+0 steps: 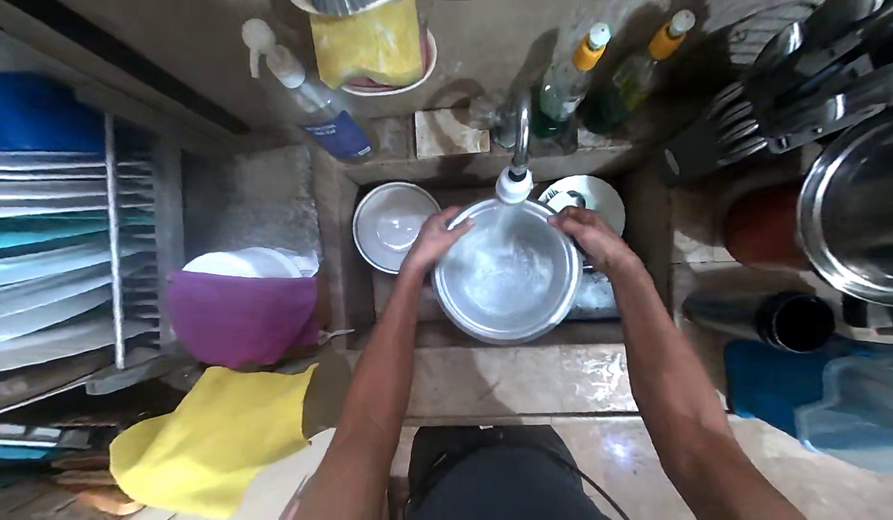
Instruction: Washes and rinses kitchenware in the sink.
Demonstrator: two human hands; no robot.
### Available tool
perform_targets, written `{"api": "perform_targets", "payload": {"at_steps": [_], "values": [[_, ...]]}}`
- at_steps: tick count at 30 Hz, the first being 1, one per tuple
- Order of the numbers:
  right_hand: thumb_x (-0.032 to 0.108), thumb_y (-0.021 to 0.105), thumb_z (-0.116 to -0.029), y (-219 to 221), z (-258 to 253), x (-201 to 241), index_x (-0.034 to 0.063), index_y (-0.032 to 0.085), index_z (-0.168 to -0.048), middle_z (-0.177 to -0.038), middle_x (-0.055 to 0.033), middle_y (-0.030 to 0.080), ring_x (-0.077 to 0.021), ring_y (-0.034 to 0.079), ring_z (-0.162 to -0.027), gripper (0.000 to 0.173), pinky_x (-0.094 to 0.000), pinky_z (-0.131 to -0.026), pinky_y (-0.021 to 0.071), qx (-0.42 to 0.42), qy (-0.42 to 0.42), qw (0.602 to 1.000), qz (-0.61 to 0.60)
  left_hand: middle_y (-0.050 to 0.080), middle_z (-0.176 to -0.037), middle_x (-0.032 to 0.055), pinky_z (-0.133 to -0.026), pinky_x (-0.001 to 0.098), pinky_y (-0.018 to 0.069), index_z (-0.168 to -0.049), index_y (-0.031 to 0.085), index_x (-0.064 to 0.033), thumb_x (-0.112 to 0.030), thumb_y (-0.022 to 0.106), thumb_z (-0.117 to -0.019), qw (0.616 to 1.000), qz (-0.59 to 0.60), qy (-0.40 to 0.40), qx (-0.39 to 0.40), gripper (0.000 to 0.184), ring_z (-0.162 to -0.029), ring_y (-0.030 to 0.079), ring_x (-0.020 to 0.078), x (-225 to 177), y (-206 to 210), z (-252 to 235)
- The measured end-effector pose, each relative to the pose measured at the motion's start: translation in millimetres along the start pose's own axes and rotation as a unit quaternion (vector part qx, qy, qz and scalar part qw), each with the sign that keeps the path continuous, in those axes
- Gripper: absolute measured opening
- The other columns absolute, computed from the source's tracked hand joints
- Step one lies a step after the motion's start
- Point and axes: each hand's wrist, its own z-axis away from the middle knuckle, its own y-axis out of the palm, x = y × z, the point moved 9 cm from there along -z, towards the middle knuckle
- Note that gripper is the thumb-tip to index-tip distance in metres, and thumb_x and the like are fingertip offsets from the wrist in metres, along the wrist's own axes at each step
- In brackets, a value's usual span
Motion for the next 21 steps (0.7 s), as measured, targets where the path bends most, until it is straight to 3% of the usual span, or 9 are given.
{"api": "perform_targets", "payload": {"at_steps": [3, 5, 7, 9, 12, 15, 18, 20, 21], "values": [[0.033, 0.065, -0.0999, -5.0, 7.7, 5.9, 0.0055, 0.067, -0.103, -0.089, -0.0086, 0.069, -0.0167, 0.066, -0.078, 0.027, -0.041, -0.074, 0.0577, -0.023, 0.009, 0.998, 0.054, 0.07, -0.12, 0.0172, -0.105, 0.0463, 0.0501, -0.123, 0.069, 0.0, -0.031, 0.068, -0.0997, 0.988, -0.074, 0.088, 0.104, 0.039, -0.113, 0.067, 0.0252, -37.9, 38.8, -34.6], [0.032, 0.069, -0.0972, -6.8, 10.3, 5.6, 0.0045, 0.066, -0.106, -0.09, -0.0117, 0.068, -0.021, 0.067, -0.08, 0.029, -0.0463, -0.076, 0.0572, -0.029, 0.014, 0.996, 0.08, 0.071, -0.115, 0.0189, -0.102, 0.0491, 0.05, -0.118, 0.07, 0.0011, -0.036, 0.074, -0.0952, 0.982, -0.117, 0.081, 0.128, 0.044, -0.109, 0.067, 0.0279, -56.4, 52.1, -49.1], [0.032, 0.069, -0.0972, -7.8, 22.1, -0.9, 0.0071, 0.065, -0.11, -0.089, -0.0128, 0.07, -0.0236, 0.069, -0.077, 0.028, -0.0478, -0.071, 0.0587, -0.033, 0.007, 0.996, 0.086, 0.069, -0.126, 0.0133, -0.11, 0.0444, 0.0473, -0.131, 0.065, -0.0066, -0.042, 0.079, -0.0894, 0.981, -0.126, 0.07, 0.132, 0.057, -0.121, 0.064, 0.0218, -66.9, 56.9, -57.1], [0.03, 0.066, -0.0979, -4.5, 51.7, -5.7, 0.0119, 0.063, -0.119, -0.091, -0.011, 0.07, -0.0214, 0.068, -0.07, 0.028, -0.0421, -0.061, 0.0579, -0.046, 0.003, 0.997, 0.061, 0.069, -0.127, 0.0134, -0.111, 0.0431, 0.047, -0.132, 0.064, -0.0059, -0.041, 0.081, -0.0882, 0.983, -0.114, 0.089, 0.115, 0.058, -0.122, 0.064, 0.021, -68.3, 52.1, -60.7], [0.016, 0.065, -0.0975, -5.5, 91.6, -18.0, 0.0091, 0.059, -0.133, -0.097, -0.0103, 0.07, -0.0175, 0.064, -0.068, 0.037, -0.0351, -0.058, 0.0559, -0.075, 0.026, 0.996, -0.033, 0.069, -0.126, 0.0137, -0.108, 0.0435, 0.0491, -0.128, 0.068, -0.0046, -0.025, 0.07, -0.0971, 0.994, -0.023, 0.09, 0.056, 0.037, -0.119, 0.065, 0.0209, -28.5, 32.6, -54.0], [0.02, 0.069, -0.0963, -5.1, 102.6, -20.9, 0.0045, 0.06, -0.127, -0.093, -0.0103, 0.072, -0.0178, 0.069, -0.07, 0.035, -0.0345, -0.06, 0.0603, -0.063, 0.063, 0.996, -0.016, 0.067, -0.128, 0.0157, -0.108, 0.0438, 0.0484, -0.13, 0.065, -0.0026, -0.023, 0.063, -0.1021, 0.997, 0.052, 0.052, 0.022, 0.035, -0.12, 0.063, 0.0223, -2.0, 39.4, -37.7], [0.043, 0.073, -0.0926, -19.9, 76.0, 3.2, 0.0066, 0.064, -0.117, -0.091, -0.0152, 0.068, -0.0272, 0.066, -0.073, 0.045, -0.0502, -0.066, 0.0556, -0.111, 0.046, 0.982, 0.144, 0.069, -0.114, 0.019, -0.102, 0.0455, 0.0503, -0.116, 0.068, 0.0029, -0.026, 0.073, -0.0963, 0.996, 0.001, 0.073, 0.055, 0.035, -0.108, 0.066, 0.0261, -36.2, 60.9, -41.0], [0.037, 0.071, -0.0935, -18.1, 59.0, 20.8, 0.0074, 0.066, -0.109, -0.086, -0.0174, 0.066, -0.0321, 0.063, -0.07, 0.033, -0.0555, -0.062, 0.0516, -0.111, 0.018, 0.975, 0.194, 0.071, -0.12, 0.0146, -0.107, 0.0428, 0.0494, -0.123, 0.07, -0.0036, -0.033, 0.078, -0.0917, 0.992, -0.041, 0.093, 0.074, 0.044, -0.115, 0.066, 0.0221, -55.4, 66.6, -49.4], [0.033, 0.07, -0.0929, -17.6, 58.8, 24.4, 0.0091, 0.067, -0.109, -0.085, -0.0155, 0.067, -0.0299, 0.064, -0.068, 0.029, -0.0528, -0.059, 0.0525, -0.104, 0.012, 0.978, 0.183, 0.07, -0.124, 0.0136, -0.11, 0.041, 0.0483, -0.126, 0.068, -0.0042, -0.035, 0.08, -0.0901, 0.991, -0.043, 0.104, 0.066, 0.049, -0.119, 0.065, 0.0203, -58.5, 62.0, -53.2]]}}
